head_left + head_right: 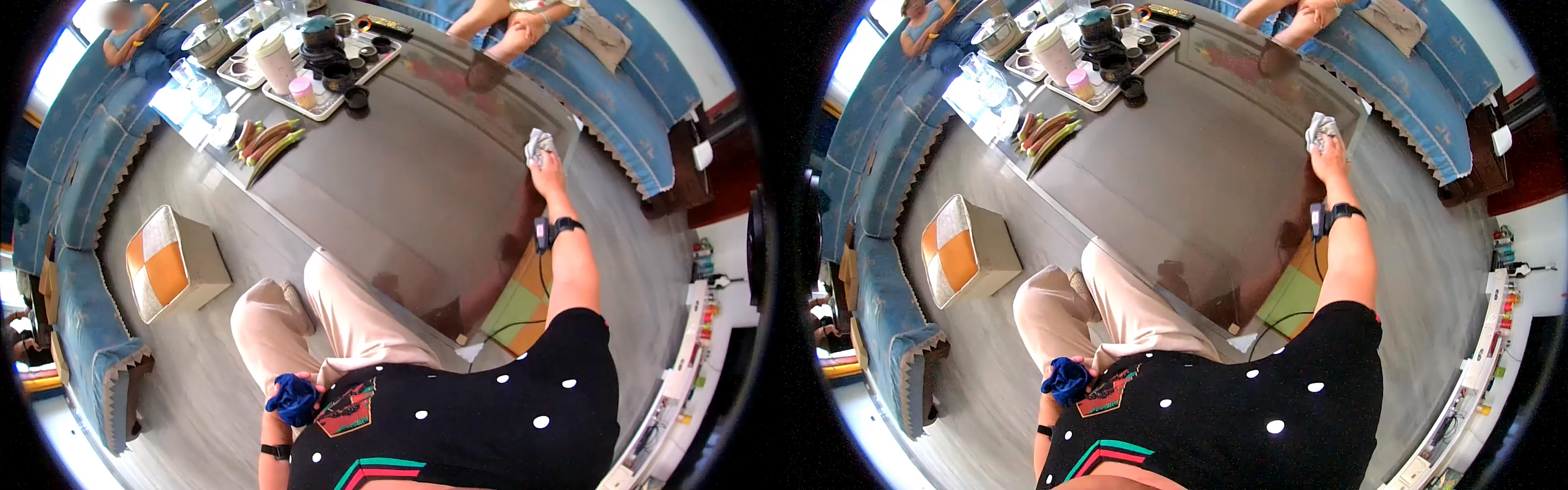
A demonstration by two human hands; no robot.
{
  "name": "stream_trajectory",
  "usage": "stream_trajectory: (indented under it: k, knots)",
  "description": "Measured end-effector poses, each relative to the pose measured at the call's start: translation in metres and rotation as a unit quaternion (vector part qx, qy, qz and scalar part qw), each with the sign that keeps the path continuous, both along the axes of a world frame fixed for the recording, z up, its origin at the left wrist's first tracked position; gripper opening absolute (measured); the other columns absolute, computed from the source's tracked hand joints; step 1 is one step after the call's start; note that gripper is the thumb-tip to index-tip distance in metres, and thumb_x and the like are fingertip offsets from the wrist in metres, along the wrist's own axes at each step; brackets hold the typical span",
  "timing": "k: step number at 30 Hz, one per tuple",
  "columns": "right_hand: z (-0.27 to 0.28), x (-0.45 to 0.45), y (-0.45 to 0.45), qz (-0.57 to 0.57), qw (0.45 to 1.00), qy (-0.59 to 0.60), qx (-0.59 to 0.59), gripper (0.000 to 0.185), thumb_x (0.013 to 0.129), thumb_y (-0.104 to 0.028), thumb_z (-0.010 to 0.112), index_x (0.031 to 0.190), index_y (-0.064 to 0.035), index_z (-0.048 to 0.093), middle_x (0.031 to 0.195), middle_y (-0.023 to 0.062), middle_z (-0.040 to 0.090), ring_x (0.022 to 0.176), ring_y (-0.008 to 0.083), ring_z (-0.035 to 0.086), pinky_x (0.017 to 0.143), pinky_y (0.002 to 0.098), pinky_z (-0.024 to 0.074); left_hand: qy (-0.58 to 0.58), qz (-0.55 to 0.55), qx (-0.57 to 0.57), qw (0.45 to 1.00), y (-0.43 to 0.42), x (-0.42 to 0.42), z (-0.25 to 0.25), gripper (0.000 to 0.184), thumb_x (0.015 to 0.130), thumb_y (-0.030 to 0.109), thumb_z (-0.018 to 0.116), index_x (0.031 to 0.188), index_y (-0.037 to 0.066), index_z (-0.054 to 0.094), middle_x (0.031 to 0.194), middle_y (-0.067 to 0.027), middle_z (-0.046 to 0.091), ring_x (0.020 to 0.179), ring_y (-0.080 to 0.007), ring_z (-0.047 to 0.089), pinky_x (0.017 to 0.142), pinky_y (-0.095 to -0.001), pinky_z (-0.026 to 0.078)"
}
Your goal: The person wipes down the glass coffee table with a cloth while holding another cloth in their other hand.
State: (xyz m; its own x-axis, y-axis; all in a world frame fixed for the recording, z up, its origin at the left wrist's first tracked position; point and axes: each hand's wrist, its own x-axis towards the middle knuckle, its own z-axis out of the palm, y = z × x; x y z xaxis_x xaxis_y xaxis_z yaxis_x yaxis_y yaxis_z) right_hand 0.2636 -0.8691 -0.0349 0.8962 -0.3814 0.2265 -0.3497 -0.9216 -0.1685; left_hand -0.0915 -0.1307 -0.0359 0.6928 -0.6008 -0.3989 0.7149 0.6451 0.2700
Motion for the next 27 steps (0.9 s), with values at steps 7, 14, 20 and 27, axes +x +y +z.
stream_trajectory:
  k: [7, 14, 20, 27]
  knots:
    - [-0.001, 0.119, 0.028, -0.053, 0.991, 0.122, 0.026, 0.058, 0.088, -0.042, 0.048, 0.141, -0.0214, 0.038, 0.149, 0.0102, 0.031, 0.136, 0.0326, 0.028, 0.109, 0.0519, 0.0274, 0.013, 0.048, 0.039, 0.998, -0.008, -0.002, 0.019, 0.071, 0.087, 0.055, 0.051, 0.134, 0.002, 0.043, 0.117, -0.0341, 0.054, 0.085, -0.0392, 0.061, 0.073, -0.0453, 0.054]
    - [-0.001, 0.153, 0.178, 0.161, 0.985, 0.059, -0.026, 0.052, 0.090, -0.037, 0.047, 0.137, -0.0152, 0.043, 0.143, 0.0174, 0.038, 0.134, 0.0359, 0.031, 0.111, 0.0456, 0.0259, 0.030, 0.020, 0.072, 0.997, -0.011, 0.006, 0.028, 0.077, 0.087, 0.062, 0.043, 0.133, 0.001, 0.042, 0.113, -0.0341, 0.055, 0.079, -0.0401, 0.063, 0.072, -0.0410, 0.054]
    - [0.030, 0.036, 0.310, 0.401, 0.910, 0.099, -0.045, 0.051, 0.091, -0.040, 0.045, 0.138, -0.0207, 0.042, 0.148, 0.0096, 0.034, 0.138, 0.0291, 0.027, 0.106, 0.0582, 0.0230, 0.005, -0.013, 0.015, 1.000, -0.014, 0.014, 0.019, 0.075, 0.087, 0.059, 0.046, 0.133, 0.000, 0.041, 0.113, -0.0340, 0.054, 0.079, -0.0395, 0.063, 0.071, -0.0419, 0.056]
    - [0.046, -0.063, 0.280, 0.485, 0.871, 0.039, 0.062, 0.046, 0.078, -0.033, 0.065, 0.120, -0.0158, 0.058, 0.139, 0.0110, 0.045, 0.134, 0.0285, 0.036, 0.105, 0.0557, 0.0291, 0.007, -0.032, -0.073, 0.997, -0.002, 0.011, -0.001, 0.074, 0.086, 0.049, 0.057, 0.138, 0.001, 0.037, 0.124, -0.0388, 0.046, 0.094, -0.0454, 0.061, 0.081, -0.0500, 0.052]
